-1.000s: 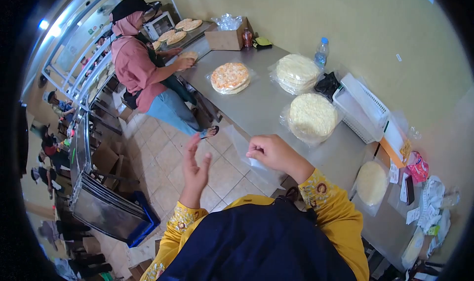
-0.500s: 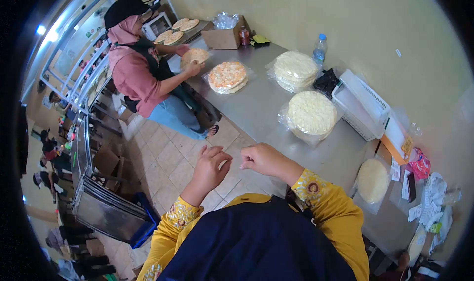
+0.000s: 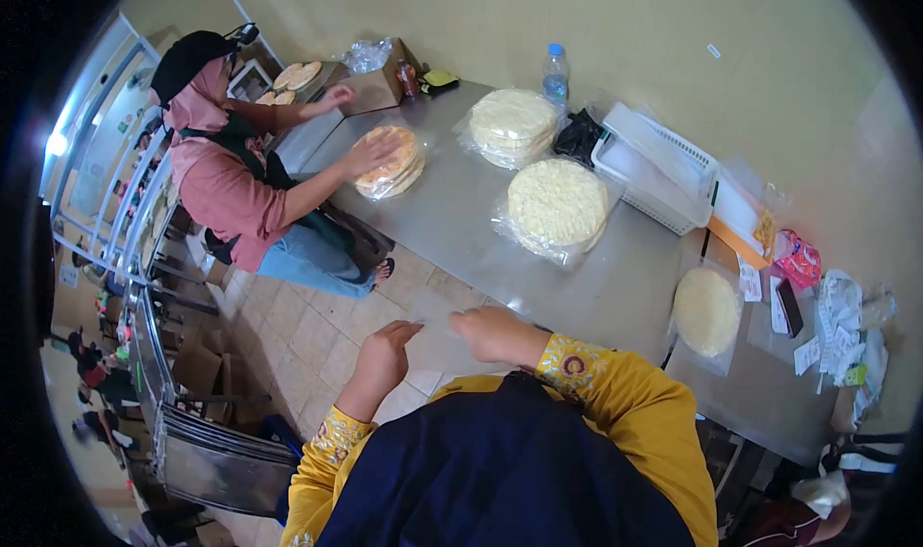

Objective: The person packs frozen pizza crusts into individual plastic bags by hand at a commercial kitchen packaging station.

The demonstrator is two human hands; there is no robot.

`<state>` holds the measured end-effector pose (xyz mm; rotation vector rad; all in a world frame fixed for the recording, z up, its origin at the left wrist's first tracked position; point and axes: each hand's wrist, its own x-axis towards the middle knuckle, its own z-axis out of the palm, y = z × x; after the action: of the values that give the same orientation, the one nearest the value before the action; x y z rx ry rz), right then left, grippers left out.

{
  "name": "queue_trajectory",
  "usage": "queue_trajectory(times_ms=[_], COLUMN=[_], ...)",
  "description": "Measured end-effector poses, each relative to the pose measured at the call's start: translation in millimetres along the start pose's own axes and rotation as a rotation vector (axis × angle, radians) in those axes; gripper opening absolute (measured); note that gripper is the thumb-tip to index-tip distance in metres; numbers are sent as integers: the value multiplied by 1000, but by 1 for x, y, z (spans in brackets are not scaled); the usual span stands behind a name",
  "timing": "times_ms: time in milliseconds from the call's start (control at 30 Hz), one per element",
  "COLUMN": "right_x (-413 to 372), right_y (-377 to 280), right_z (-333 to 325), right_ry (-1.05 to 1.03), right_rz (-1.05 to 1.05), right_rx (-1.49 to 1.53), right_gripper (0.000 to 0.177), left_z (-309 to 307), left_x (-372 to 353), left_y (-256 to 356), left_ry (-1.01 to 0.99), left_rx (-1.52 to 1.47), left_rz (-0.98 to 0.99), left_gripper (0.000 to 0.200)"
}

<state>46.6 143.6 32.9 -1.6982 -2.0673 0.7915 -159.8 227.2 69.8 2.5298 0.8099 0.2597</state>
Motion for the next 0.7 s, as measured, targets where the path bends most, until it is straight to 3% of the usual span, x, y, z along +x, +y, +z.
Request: queue_trajectory(times_ms=[33,133,233,333,433,533,600,667,700], right_x=[-4,-15,-21,-27,-34,-44,-49,-60,-63], right_y=[9,31,36,41,49,81,135,199,209], right_z=[3,-3,-16,-24,-47,-64,-62,-49,-51], right_ry=[-78,-25,398,363,80,324,757,1050,1053], right_rz=[48,146,297,200,63,235,488,686,739], right_rx=[-30,-5,-78,8,382,878,809,489,658], right_gripper=[15,18,15,20,22,27,29,37,40], left_z=[0,8,19,27,22,13,16,23,28], left_x=[1,0,3,15,24,30,25,16,13], left_y=[-2,-5,2,7,4,3,2,5,6], left_ry=[16,52,74,88,20,-7,21,20,24], left_rx=[9,23,31,33,-35,-63,-70,-74,-76], left_rz=[17,71,126,115,22,-49,-77,-181,-234], left_gripper=[40,43,44,43,43,45,48,51,53])
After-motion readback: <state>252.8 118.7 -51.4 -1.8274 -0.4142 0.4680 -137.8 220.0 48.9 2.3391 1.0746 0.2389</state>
